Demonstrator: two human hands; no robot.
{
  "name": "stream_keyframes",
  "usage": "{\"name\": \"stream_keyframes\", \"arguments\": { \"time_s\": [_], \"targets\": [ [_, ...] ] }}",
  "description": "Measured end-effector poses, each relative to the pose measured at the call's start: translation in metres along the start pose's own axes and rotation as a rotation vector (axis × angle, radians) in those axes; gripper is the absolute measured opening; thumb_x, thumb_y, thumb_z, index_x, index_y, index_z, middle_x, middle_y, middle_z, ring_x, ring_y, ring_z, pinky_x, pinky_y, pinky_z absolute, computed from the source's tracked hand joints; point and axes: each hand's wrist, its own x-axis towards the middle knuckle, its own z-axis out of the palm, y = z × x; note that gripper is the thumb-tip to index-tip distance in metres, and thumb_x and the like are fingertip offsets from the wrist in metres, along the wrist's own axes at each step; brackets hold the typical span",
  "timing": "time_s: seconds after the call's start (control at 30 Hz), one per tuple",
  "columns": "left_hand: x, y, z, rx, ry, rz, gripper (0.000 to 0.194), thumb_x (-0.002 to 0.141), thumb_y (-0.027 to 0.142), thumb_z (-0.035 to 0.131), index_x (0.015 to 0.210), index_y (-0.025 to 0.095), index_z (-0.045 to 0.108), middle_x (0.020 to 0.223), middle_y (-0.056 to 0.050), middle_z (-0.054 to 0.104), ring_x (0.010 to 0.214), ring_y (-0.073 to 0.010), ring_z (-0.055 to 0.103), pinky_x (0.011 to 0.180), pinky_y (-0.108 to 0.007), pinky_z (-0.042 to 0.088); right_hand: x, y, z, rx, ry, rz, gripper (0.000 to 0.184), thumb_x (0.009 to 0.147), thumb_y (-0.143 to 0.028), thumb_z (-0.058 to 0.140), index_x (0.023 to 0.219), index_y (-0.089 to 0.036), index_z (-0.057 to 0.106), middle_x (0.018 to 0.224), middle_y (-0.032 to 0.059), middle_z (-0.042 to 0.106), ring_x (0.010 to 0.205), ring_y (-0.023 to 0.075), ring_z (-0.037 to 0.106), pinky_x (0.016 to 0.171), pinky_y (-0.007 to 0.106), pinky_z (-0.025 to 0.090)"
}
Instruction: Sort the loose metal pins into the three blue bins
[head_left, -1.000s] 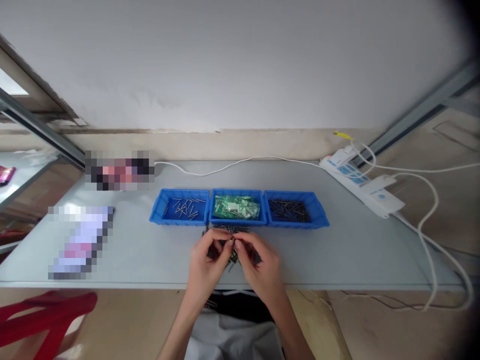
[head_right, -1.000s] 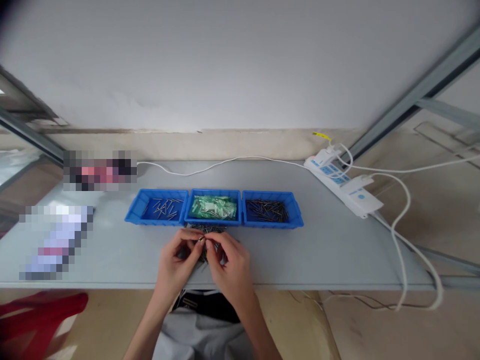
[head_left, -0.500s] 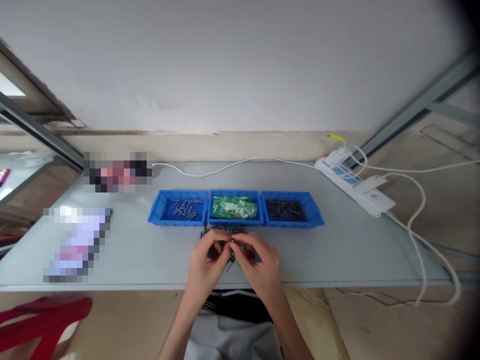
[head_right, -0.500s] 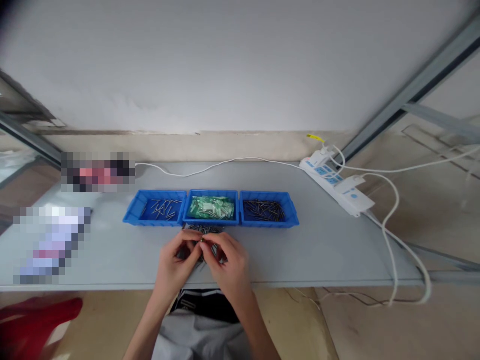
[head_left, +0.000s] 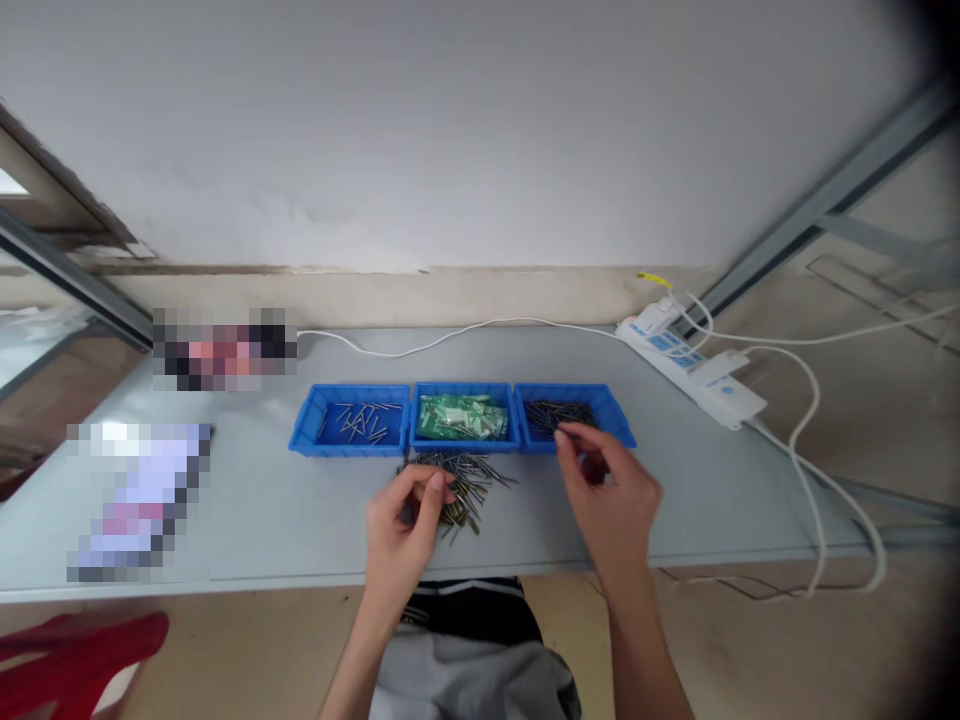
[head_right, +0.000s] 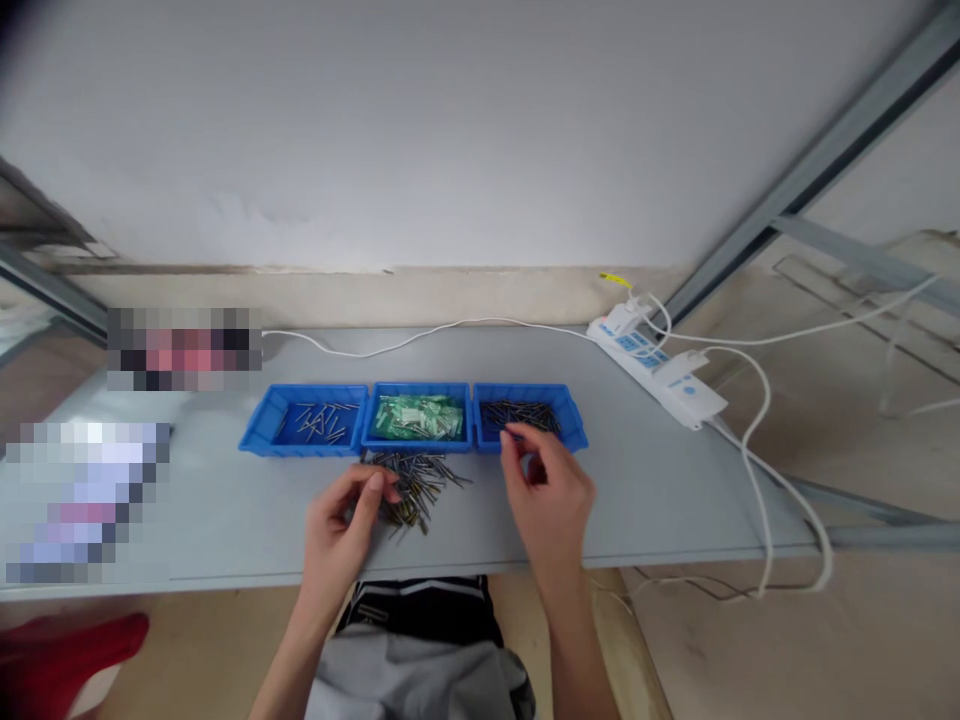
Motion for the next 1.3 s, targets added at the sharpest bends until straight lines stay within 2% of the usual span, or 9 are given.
{"name": "stream_keyframes", "arguments": {
  "time_s": [0.13, 0.23, 0.4, 0.73, 0.9, 1.1, 1.3],
  "targets": [
    [0.0, -0.002, 0.001, -0.012, 0.039, -0.022, 0.034, 0.106, 0.046, 0.064, 0.089, 0.019, 0.077, 0.069, -0.002, 0.075, 0.061, -0.0144, 0.066, 0.059, -0.022, 0.047, -0.032, -0.008, 0.005, 0.054, -0.351, -0.115, 0.022, 0.108, -0.039, 0.064, 0.103, -0.023, 0.077, 0.076, -0.001, 0.069, 0.059, 0.0144, 0.062, 0.061, 0.027, 0.049],
    [0.001, -0.002, 0.001, -0.007, 0.026, -0.029, 0.033, 0.106, 0.044, 0.063, 0.09, 0.019, 0.078, 0.068, -0.001, 0.074, 0.06, -0.0137, 0.065, 0.06, -0.022, 0.047, -0.044, -0.007, 0.013, 0.013, -0.455, -0.114, 0.024, 0.109, -0.038, 0.059, 0.105, -0.022, 0.076, 0.08, 0.0002, 0.07, 0.063, 0.0162, 0.066, 0.061, 0.028, 0.049],
    [0.001, -0.001, 0.002, -0.014, 0.007, -0.036, 0.034, 0.106, 0.045, 0.062, 0.089, 0.019, 0.077, 0.068, -0.001, 0.074, 0.061, -0.0144, 0.065, 0.061, -0.023, 0.048, -0.044, 0.001, 0.019, -0.019, -0.49, -0.112, 0.026, 0.11, -0.036, 0.055, 0.097, -0.023, 0.073, 0.079, 0.0, 0.07, 0.066, 0.0176, 0.069, 0.062, 0.029, 0.048],
    [0.002, 0.0, 0.004, -0.029, 0.001, -0.056, 0.036, 0.106, 0.046, 0.061, 0.088, 0.019, 0.076, 0.068, -0.002, 0.074, 0.06, -0.014, 0.063, 0.06, -0.022, 0.047, -0.05, 0.003, 0.019, -0.071, -0.46, -0.185, 0.025, 0.112, -0.034, 0.052, 0.1, -0.024, 0.071, 0.09, 0.0019, 0.078, 0.073, 0.0193, 0.073, 0.065, 0.031, 0.047],
    [0.001, -0.001, 0.003, -0.012, -0.004, -0.04, 0.036, 0.107, 0.046, 0.06, 0.089, 0.019, 0.076, 0.068, -0.002, 0.074, 0.059, -0.0137, 0.061, 0.059, -0.023, 0.046, -0.05, 0.002, 0.019, -0.018, -0.453, -0.162, 0.02, 0.111, -0.034, 0.054, 0.102, -0.024, 0.07, 0.091, 0.0023, 0.079, 0.073, 0.0193, 0.074, 0.067, 0.03, 0.05],
    [0.003, 0.0, 0.004, -0.001, -0.008, -0.025, 0.036, 0.107, 0.045, 0.06, 0.088, 0.019, 0.077, 0.067, -0.002, 0.074, 0.058, -0.014, 0.061, 0.058, -0.023, 0.046, -0.045, 0.001, 0.02, 0.02, -0.493, -0.134, 0.017, 0.109, -0.033, 0.055, 0.101, -0.026, 0.068, 0.087, 0.0013, 0.079, 0.07, 0.0194, 0.074, 0.064, 0.03, 0.052],
    [0.002, 0.0, 0.004, 0.004, -0.021, -0.027, 0.037, 0.107, 0.046, 0.059, 0.089, 0.018, 0.077, 0.068, -0.002, 0.074, 0.058, -0.0137, 0.06, 0.058, -0.023, 0.045, -0.041, -0.002, 0.023, 0.018, -0.494, -0.128, 0.019, 0.109, -0.036, 0.055, 0.101, -0.025, 0.068, 0.075, -0.0017, 0.073, 0.053, 0.0155, 0.064, 0.052, 0.027, 0.042]
  ]
}}
